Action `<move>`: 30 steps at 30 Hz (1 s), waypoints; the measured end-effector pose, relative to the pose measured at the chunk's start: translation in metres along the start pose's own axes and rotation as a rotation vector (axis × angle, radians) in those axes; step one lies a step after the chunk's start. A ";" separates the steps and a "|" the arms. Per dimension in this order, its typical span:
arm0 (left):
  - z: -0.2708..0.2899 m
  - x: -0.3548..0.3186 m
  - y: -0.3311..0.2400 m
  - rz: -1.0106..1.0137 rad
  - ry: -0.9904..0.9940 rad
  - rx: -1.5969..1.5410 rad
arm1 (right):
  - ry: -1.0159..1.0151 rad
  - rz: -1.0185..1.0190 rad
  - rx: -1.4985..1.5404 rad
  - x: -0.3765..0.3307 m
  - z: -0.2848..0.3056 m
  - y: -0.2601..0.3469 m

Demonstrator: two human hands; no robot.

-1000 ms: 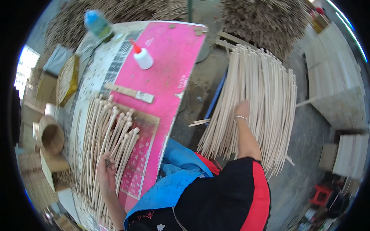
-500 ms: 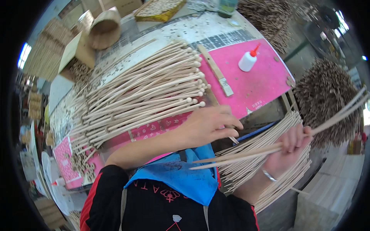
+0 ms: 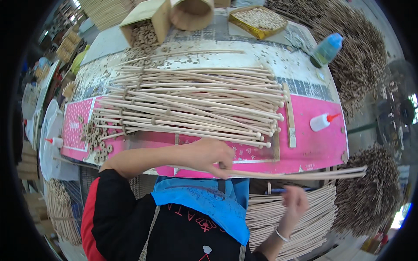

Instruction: Assembling wooden components by placing small wooden rings onto wooden rods at a workbench in a workshop.

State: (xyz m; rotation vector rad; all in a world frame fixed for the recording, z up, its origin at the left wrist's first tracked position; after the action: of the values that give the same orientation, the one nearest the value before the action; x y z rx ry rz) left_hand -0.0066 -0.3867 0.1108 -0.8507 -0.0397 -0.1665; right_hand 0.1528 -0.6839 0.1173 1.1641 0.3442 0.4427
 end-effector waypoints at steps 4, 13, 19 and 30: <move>0.012 -0.055 -0.007 0.026 0.085 0.014 | 0.022 0.684 -0.569 0.001 -0.014 0.091; 0.036 -0.130 0.005 0.189 0.060 0.026 | 1.113 -0.002 -0.311 0.009 -0.076 0.024; 0.144 -0.210 0.070 0.501 -1.155 -0.617 | 0.918 0.000 -0.176 0.023 -0.085 0.018; 0.114 -0.168 0.109 0.346 -1.170 -1.136 | 0.627 -0.078 0.036 0.014 -0.119 0.003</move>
State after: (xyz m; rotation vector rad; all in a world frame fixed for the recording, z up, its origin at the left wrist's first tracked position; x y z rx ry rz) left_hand -0.1514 -0.2080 0.0879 -1.9685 -0.9600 0.7312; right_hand 0.1075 -0.5804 0.0767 1.0213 0.9395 0.7322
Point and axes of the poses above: each hand's wrist, its own x-axis towards the middle knuckle, its own z-axis out of the back of the hand, y = z × x, the point moved 3 cm from there along x, towards the middle knuckle, and after that the axes turned 3 degrees about x, right-handed, at the moved point
